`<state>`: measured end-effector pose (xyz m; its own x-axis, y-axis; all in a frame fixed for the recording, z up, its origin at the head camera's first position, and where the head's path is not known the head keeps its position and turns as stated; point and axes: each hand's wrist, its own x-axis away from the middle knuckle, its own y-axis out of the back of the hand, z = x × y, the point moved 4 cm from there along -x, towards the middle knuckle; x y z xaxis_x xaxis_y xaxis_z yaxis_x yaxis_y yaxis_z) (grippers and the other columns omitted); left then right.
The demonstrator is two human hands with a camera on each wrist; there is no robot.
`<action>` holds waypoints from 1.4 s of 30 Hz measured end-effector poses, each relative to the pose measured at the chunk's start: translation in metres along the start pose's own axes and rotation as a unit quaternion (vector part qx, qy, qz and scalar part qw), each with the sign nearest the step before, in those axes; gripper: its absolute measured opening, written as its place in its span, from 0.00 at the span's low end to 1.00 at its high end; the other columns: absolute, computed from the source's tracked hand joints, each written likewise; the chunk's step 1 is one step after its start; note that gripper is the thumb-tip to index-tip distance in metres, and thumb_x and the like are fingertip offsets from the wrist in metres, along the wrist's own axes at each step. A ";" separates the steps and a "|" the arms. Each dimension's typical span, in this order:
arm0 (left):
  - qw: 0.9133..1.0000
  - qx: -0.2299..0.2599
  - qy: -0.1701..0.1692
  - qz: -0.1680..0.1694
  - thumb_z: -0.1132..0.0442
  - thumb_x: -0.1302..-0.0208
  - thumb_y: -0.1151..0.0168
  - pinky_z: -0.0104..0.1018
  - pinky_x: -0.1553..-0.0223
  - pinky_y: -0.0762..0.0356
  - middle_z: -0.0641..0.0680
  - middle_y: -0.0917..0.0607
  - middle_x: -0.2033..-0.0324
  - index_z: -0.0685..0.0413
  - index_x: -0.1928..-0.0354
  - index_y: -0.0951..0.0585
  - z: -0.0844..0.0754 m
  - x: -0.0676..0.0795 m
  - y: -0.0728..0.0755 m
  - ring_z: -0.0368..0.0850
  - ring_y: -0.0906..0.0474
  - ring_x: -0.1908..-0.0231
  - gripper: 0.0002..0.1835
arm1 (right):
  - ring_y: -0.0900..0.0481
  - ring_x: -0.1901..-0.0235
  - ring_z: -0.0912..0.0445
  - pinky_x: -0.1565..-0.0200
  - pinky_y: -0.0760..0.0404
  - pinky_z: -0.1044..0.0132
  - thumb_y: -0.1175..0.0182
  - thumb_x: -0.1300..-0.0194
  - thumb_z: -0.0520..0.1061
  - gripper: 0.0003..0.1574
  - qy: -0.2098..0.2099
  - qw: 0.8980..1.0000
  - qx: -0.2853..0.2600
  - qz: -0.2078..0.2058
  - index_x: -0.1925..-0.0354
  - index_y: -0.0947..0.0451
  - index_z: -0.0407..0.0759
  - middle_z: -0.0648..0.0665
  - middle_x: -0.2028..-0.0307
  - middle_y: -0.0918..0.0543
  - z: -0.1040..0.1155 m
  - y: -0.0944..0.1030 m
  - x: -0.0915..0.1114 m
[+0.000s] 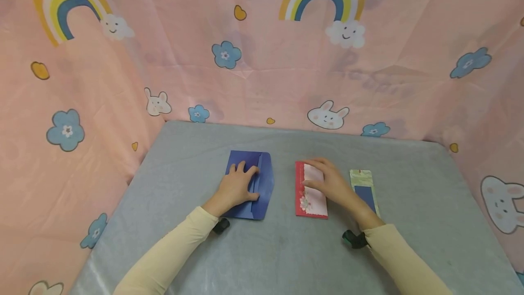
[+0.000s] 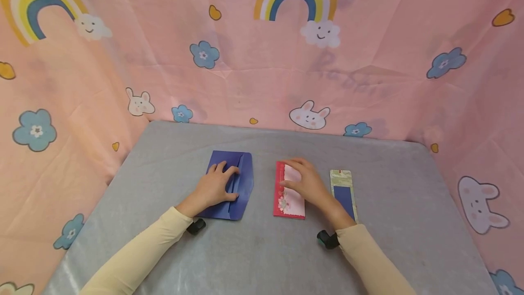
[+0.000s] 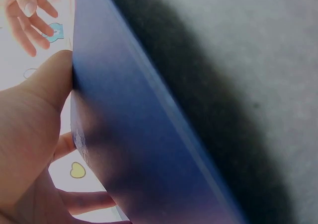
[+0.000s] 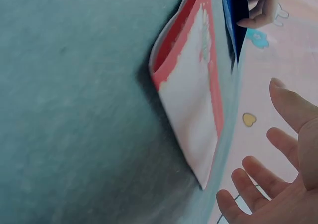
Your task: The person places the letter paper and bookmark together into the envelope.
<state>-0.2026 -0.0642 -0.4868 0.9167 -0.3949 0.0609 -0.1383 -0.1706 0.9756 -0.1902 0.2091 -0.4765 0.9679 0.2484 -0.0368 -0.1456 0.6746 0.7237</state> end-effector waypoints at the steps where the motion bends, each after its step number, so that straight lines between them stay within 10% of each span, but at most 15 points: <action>1: 1.000 -0.001 0.001 0.000 0.40 0.51 0.27 0.62 0.56 0.19 0.66 0.28 0.36 0.38 0.38 0.28 0.000 0.000 0.000 0.73 0.31 0.37 0.37 | 0.34 0.33 0.39 0.36 0.32 0.35 0.29 0.42 0.50 0.40 0.002 1.000 0.001 -0.002 0.32 0.29 0.50 0.38 0.35 0.29 -0.001 0.000 0.001; 42: 1.000 0.000 0.003 0.012 0.40 0.48 0.28 0.63 0.54 0.20 0.67 0.30 0.33 0.38 0.36 0.29 0.001 0.001 -0.001 0.74 0.34 0.35 0.37 | 0.25 0.50 0.43 0.45 0.25 0.44 0.29 0.42 0.46 0.35 -0.046 0.998 0.029 -0.031 0.38 0.25 0.38 0.35 0.50 0.21 -0.038 0.003 0.021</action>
<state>-0.2022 -0.0648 -0.4874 0.9151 -0.3937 0.0865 -0.1614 -0.1612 0.9736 -0.1778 0.2430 -0.5011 0.9897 0.1414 -0.0218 -0.0754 0.6448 0.7606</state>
